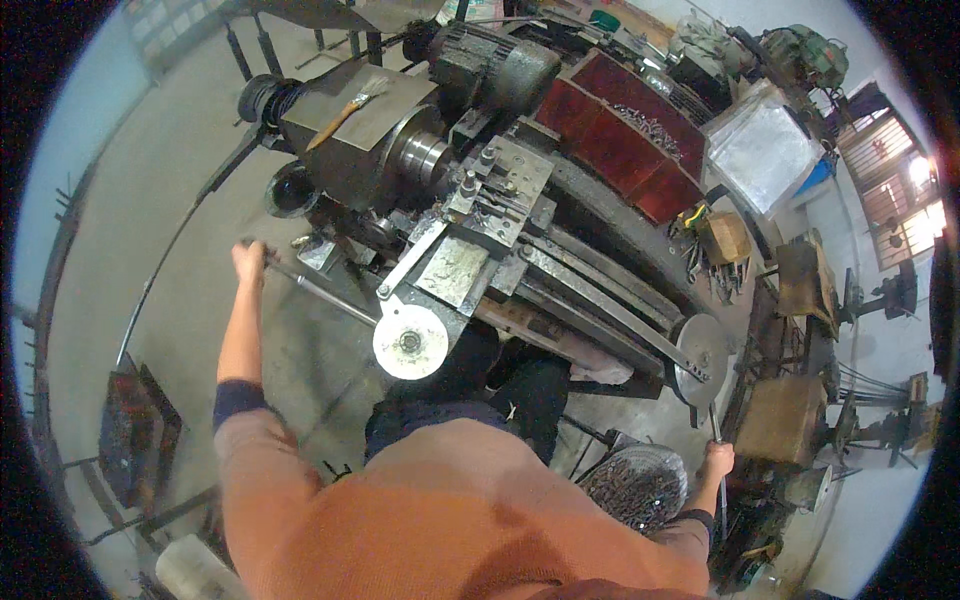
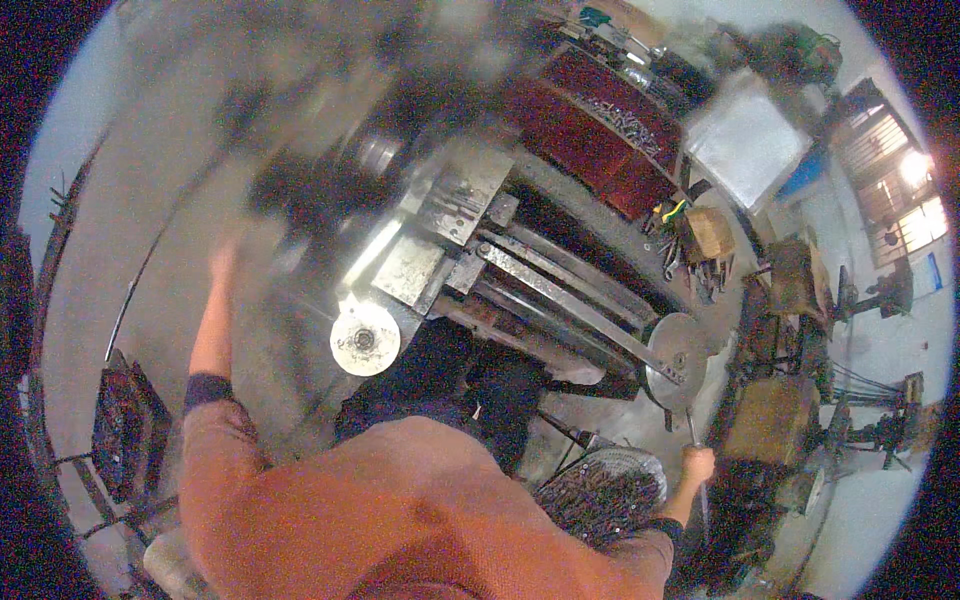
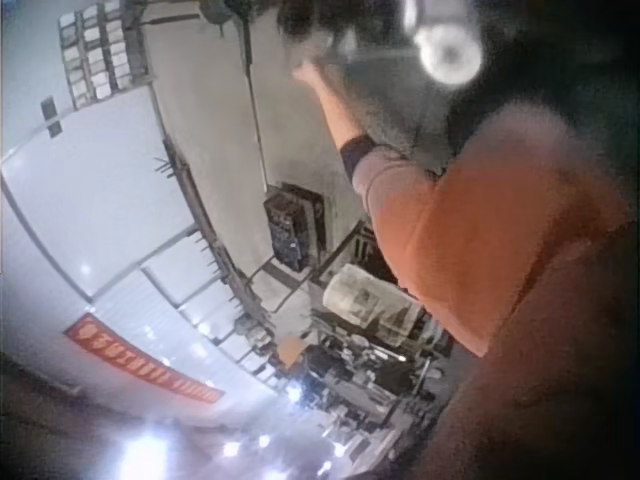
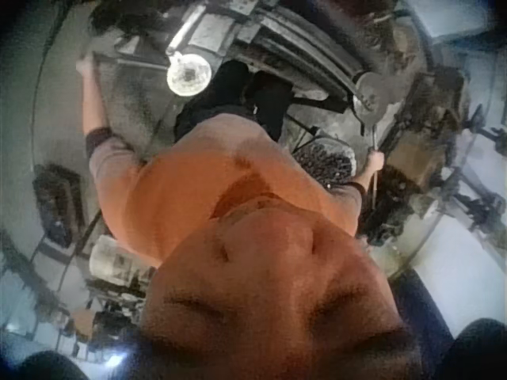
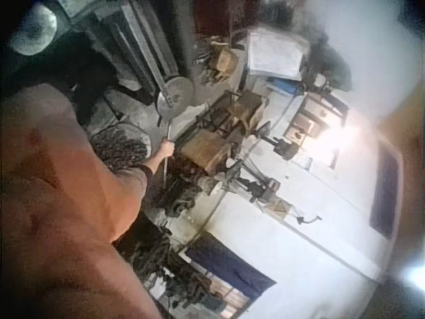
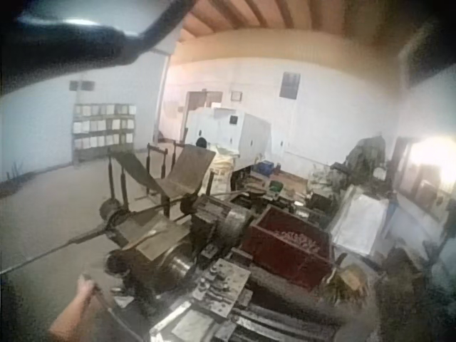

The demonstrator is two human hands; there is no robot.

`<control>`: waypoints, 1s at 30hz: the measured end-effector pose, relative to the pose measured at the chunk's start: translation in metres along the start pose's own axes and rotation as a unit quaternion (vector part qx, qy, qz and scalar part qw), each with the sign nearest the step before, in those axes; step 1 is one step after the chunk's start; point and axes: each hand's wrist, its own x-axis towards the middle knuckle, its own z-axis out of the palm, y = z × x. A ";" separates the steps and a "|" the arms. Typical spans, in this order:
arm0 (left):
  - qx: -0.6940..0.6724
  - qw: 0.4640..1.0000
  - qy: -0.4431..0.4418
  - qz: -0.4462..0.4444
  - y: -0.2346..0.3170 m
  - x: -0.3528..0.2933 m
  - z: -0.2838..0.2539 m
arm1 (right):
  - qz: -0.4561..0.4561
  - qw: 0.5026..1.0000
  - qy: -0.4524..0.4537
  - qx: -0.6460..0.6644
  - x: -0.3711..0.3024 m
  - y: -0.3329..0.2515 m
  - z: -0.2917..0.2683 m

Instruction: The person operates a metal lathe, repeatedly loading small cylindrical metal parts into the chuck, machining them, and removing the finished pieces. The person uses both hands to handle the parts and adjust the machine controls throughout the process.

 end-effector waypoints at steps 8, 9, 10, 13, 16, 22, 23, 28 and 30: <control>-0.112 0.985 0.110 -0.065 -0.044 -0.073 -0.090 | 0.058 0.998 -0.029 -0.008 -0.088 -0.027 -0.014; -0.116 0.984 0.119 -0.065 -0.046 -0.075 -0.090 | 0.058 0.998 -0.027 0.007 -0.097 -0.030 -0.015; -0.134 0.980 0.135 -0.056 -0.047 -0.075 -0.087 | 0.059 0.998 -0.025 0.022 -0.105 -0.033 -0.017; -0.165 0.972 0.162 -0.040 -0.035 -0.075 -0.073 | 0.104 0.991 -0.077 0.040 -0.114 -0.047 -0.026; -0.154 0.975 0.157 -0.039 -0.028 -0.070 -0.067 | 0.102 0.991 -0.064 0.056 -0.119 -0.052 -0.029; -0.137 0.980 0.131 -0.052 -0.046 -0.052 -0.069 | 0.083 0.995 -0.043 0.039 -0.119 -0.048 -0.016; -0.120 0.984 0.119 -0.048 -0.052 -0.050 -0.073 | 0.077 0.995 -0.037 0.041 -0.120 -0.048 -0.017; -0.036 0.993 0.084 -0.077 -0.029 -0.069 -0.085 | 0.034 0.997 0.068 -0.015 -0.077 0.006 0.028; 0.022 0.990 0.100 -0.098 -0.013 -0.079 -0.095 | -0.008 0.999 0.027 -0.043 -0.054 -0.005 0.006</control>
